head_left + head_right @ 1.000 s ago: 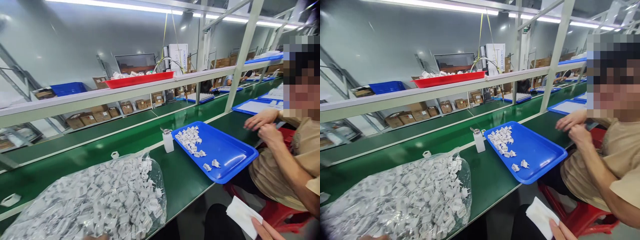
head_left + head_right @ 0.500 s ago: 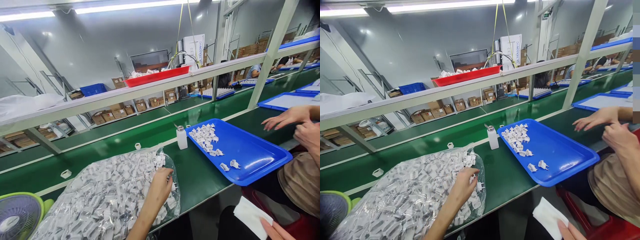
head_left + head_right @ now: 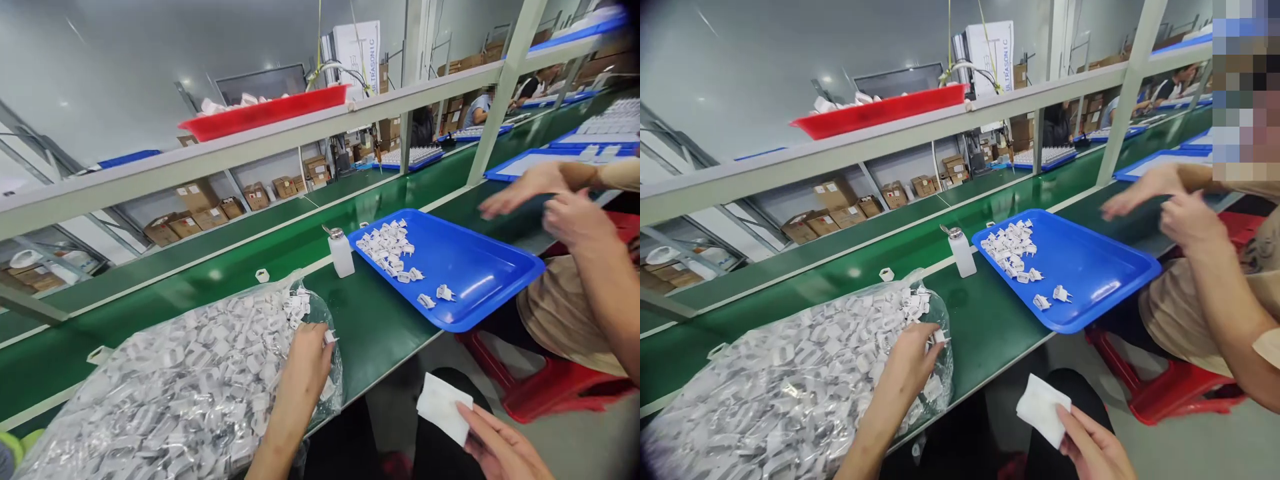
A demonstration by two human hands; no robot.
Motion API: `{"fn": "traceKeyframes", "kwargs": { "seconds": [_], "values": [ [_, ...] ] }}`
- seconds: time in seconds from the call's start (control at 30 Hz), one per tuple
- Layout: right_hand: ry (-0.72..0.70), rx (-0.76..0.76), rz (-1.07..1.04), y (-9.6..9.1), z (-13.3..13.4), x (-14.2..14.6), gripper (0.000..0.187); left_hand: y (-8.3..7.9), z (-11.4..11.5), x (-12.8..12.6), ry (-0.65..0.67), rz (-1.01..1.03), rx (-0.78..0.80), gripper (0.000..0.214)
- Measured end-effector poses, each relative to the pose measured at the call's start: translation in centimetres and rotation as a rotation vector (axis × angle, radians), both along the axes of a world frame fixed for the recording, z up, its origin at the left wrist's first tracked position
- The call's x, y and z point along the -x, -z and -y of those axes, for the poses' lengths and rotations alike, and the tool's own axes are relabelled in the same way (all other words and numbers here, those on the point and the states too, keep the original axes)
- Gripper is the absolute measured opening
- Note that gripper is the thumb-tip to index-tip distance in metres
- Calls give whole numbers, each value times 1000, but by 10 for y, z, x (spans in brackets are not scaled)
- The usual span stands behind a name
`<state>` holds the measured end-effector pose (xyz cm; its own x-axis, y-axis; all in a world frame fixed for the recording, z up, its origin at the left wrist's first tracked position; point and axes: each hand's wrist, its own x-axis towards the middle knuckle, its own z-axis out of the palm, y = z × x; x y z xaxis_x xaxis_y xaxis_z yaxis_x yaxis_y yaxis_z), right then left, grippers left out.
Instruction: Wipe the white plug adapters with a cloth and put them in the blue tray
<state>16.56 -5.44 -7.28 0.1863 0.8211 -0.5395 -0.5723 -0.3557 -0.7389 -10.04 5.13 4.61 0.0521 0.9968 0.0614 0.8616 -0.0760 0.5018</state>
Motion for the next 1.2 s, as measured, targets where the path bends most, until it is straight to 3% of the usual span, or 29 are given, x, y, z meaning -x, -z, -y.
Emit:
{"fn": "traceKeyframes", "kwargs": {
  "seconds": [0.1,0.3,0.37,0.47,0.6,0.77,0.9,1.03,1.2],
  "values": [
    [43,41,-88,-16,-1,15,43,9,2,-25,66,85,-45,24],
    [37,-19,-49,-11,-8,23,41,50,2,-65,156,234,-27,33],
    [15,-61,141,-10,-12,20,40,59,2,-65,125,259,20,44],
    [64,-141,586,-8,-21,19,42,67,3,-59,64,285,93,63],
    [84,-494,1093,-4,-41,36,35,80,10,-52,19,251,18,60],
    [-84,-792,1175,6,-57,69,46,112,28,-50,50,33,-249,52],
    [-142,-905,1227,15,-58,78,55,131,34,-52,189,-198,-368,72],
    [-155,-931,1290,20,-62,75,62,135,32,-54,263,-404,-439,82],
    [-219,-935,1335,20,-69,75,68,135,30,-63,209,-589,-581,70]
  ]
}}
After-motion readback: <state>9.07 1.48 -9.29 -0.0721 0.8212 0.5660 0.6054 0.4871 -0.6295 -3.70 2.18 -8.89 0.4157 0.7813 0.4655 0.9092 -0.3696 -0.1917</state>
